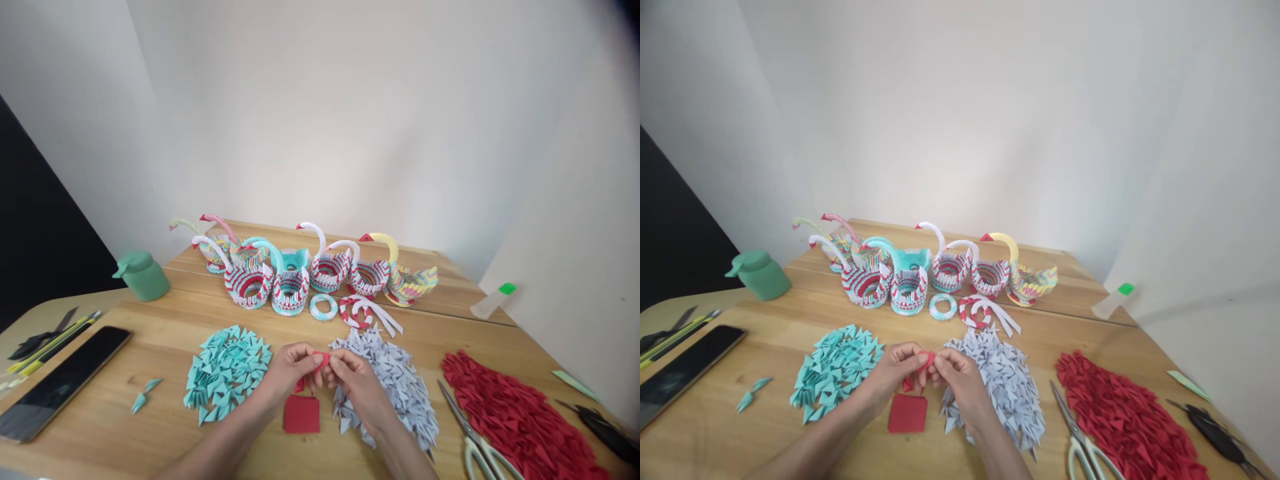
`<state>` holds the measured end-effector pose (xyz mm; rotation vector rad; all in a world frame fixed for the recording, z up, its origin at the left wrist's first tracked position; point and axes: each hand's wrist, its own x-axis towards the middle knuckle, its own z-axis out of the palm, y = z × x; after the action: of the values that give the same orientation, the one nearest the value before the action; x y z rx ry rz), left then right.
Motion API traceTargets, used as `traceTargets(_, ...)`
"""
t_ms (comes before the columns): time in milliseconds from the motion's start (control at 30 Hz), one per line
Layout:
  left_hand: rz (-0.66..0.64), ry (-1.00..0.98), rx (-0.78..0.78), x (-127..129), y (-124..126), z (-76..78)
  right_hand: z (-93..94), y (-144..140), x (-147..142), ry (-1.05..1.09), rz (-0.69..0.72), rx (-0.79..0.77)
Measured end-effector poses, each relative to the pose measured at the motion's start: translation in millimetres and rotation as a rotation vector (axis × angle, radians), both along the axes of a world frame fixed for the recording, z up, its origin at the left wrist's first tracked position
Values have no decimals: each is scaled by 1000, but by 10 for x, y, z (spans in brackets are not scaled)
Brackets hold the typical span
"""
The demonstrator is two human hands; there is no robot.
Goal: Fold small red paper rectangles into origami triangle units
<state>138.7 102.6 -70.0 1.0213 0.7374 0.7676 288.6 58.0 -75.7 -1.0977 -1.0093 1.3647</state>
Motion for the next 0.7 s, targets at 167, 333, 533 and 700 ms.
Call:
traceTargets(167, 7, 35, 29, 5, 4, -2, 7, 8, 21, -76, -17, 12)
traceTargets(333, 15, 66, 44, 7, 19, -7, -44, 28, 36, -121, -32, 9)
traceTargets(533, 23, 110, 100, 31, 23, -94, -99, 43, 36, -329, -92, 48)
traceTargets(700, 41, 115, 130, 11, 47, -137, -30, 10, 43, -531, -104, 128)
